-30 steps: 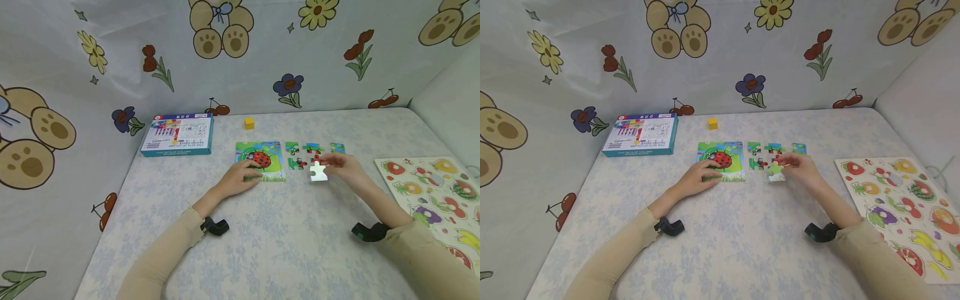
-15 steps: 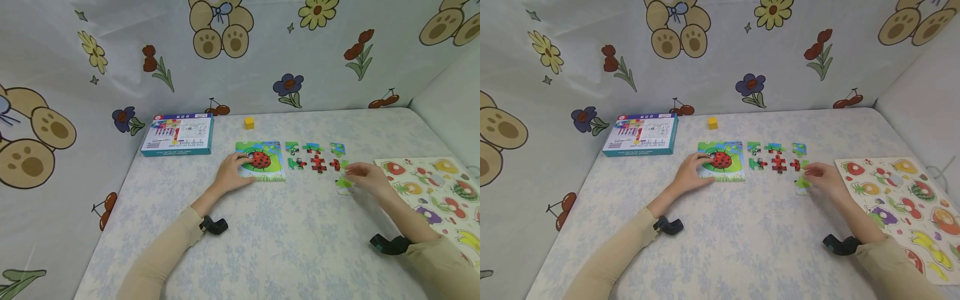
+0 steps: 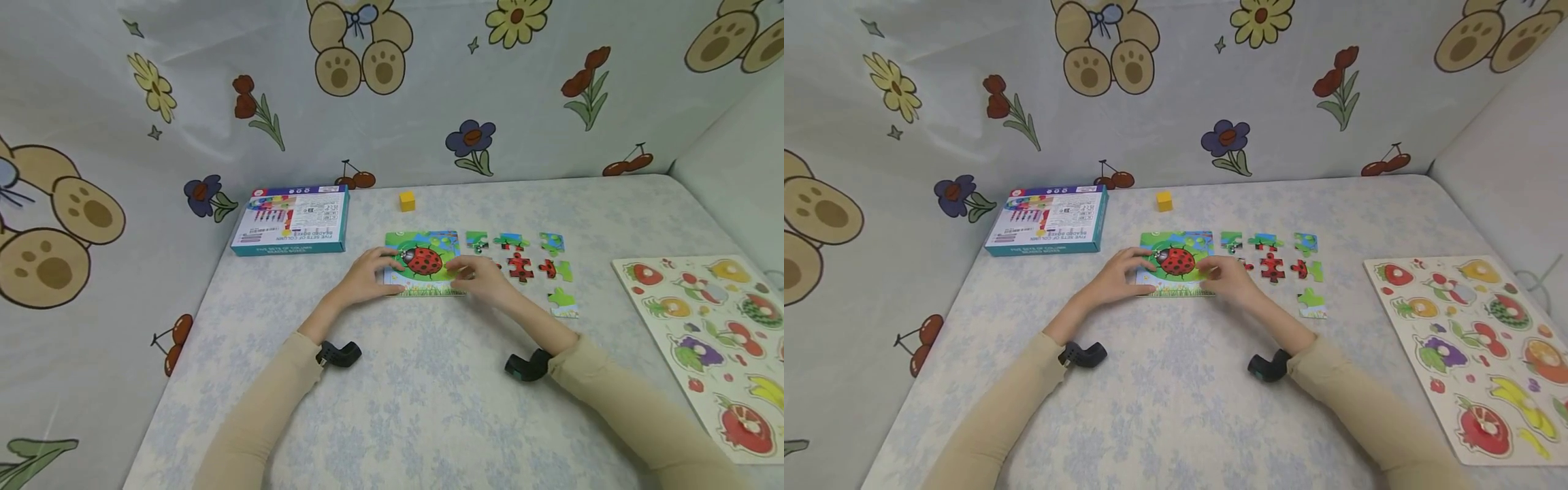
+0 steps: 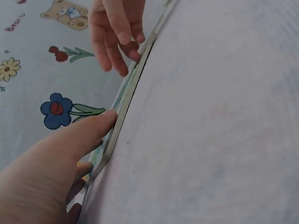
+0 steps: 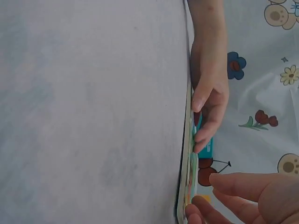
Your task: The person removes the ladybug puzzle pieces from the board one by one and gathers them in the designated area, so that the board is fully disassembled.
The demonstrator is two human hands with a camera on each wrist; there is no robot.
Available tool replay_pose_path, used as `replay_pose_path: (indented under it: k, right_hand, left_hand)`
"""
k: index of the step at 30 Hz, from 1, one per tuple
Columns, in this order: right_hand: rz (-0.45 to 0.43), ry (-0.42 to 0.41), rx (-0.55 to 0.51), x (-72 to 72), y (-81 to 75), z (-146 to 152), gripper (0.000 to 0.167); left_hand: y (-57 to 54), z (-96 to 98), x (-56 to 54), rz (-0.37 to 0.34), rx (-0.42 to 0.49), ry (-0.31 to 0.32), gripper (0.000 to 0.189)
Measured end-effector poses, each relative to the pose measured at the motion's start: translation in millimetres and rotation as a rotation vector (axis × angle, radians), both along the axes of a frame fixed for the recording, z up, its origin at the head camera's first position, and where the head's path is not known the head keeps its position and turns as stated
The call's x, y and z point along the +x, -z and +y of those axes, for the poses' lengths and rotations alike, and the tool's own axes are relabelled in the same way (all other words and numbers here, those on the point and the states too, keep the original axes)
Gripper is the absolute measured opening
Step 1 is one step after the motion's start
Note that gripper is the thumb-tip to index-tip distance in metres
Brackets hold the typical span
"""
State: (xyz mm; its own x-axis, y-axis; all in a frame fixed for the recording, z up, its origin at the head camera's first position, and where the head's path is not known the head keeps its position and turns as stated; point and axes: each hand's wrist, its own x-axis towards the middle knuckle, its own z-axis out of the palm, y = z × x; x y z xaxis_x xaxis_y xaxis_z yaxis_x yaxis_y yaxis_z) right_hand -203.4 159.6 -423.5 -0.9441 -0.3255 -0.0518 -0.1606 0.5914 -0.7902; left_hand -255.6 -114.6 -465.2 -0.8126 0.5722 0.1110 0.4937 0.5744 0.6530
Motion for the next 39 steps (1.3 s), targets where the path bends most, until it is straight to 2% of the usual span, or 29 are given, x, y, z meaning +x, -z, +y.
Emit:
replay_pose_path:
  k: [4,9,13,17,20,25,28,31,35,39]
  right_hand:
    - [0.03,-0.048,0.041,-9.3,3.6,-18.6,0.041]
    - [0.05,-0.081,0.041,-14.0,5.5,-29.8,0.043]
    - [0.058,-0.063,-0.002,-14.7,5.9,-34.2,0.042]
    - [0.036,-0.017,-0.11,-15.4,6.3,-30.4,0.036]
    - [-0.009,0.031,-0.197,-14.4,2.7,-18.2,0.034]
    - [-0.12,0.099,-0.234,-5.5,-7.5,19.9,0.037]
    - [-0.153,0.142,-0.191,5.7,-13.3,46.5,0.038]
    - [-0.142,0.183,-0.113,17.7,-16.4,70.5,0.037]
    - [-0.12,0.199,-0.01,30.9,-14.9,95.2,0.037]
    - [-0.077,0.212,0.05,37.1,-9.9,107.7,0.037]
  left_hand:
    - [0.2,-0.2,-1.4,0.035,-0.007,0.017,0.043]
    - [0.1,1.0,-1.3,0.022,-0.005,0.004,0.038]
    - [0.0,1.8,-0.9,0.013,0.004,-0.005,0.037]
    - [0.6,2.6,-1.1,0.014,0.007,-0.006,0.038]
    - [0.8,3.3,-1.0,0.017,0.01,-0.001,0.038]
    - [-0.1,3.3,-0.3,0.017,0.008,0.003,0.037]
    - [-1.6,2.5,0.4,0.009,0.006,-0.005,0.036]
    - [-3.4,1.9,1.2,0.0,0.003,-0.012,0.036]
    - [-3.3,1.3,1.2,-0.003,-0.005,-0.014,0.035]
    - [-2.0,-0.2,0.5,0.005,-0.006,-0.011,0.037]
